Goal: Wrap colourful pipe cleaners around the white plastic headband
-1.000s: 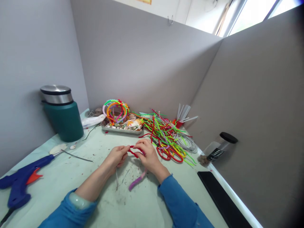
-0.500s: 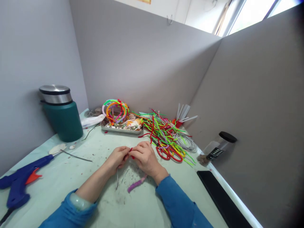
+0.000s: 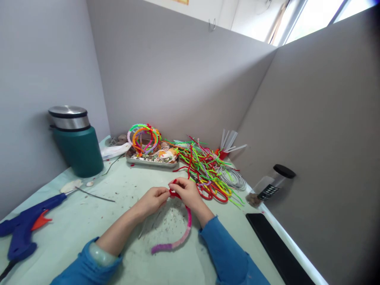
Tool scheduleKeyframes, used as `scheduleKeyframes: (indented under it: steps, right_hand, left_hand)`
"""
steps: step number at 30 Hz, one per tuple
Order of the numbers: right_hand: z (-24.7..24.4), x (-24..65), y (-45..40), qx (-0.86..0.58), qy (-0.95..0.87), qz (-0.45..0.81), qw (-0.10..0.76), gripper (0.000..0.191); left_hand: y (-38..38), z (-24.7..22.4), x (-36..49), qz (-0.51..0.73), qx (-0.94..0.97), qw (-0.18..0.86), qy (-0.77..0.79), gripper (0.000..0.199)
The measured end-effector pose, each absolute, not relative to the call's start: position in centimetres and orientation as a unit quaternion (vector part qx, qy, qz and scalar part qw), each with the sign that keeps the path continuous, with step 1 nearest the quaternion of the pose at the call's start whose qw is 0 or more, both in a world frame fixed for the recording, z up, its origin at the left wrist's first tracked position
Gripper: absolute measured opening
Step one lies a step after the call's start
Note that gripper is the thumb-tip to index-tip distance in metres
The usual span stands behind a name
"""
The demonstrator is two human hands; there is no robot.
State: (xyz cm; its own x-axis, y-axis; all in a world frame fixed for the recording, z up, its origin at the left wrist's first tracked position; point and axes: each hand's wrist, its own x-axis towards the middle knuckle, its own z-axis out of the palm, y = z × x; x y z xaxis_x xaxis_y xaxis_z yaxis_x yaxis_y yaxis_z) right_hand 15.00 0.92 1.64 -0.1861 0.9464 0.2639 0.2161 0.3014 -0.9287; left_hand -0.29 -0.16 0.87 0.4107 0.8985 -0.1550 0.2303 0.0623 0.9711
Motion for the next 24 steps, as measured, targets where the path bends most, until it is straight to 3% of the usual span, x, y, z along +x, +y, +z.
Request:
scheduleKeyframes:
  steps: [7, 13, 18, 24]
  right_hand:
    - [0.77, 15.25, 1.56, -0.496, -0.553, 0.492, 0.453, 0.023]
    - [0.72, 15.12, 1.36, -0.531, -0.479, 0.575, 0.398, 0.021]
    - [0.78, 15.41, 1.53, -0.514, -0.473, 0.621, 0.354, 0.018]
    - [0.7, 15.19, 1.45, -0.505, -0.467, 0.629, 0.362, 0.025]
  left_hand:
    - [-0.19, 1.38, -0.4, 0.317, 0.675, 0.502, 0.438, 0.033]
    - [0.29, 0.71, -0.41, 0.352, 0.705, 0.386, 0.48, 0.031]
    - [0.0, 0.97, -0.37, 0.375, 0.704, 0.393, 0.458, 0.032]
    - [0.42, 0.81, -0.7, 0.373, 0.707, 0.357, 0.484, 0.033]
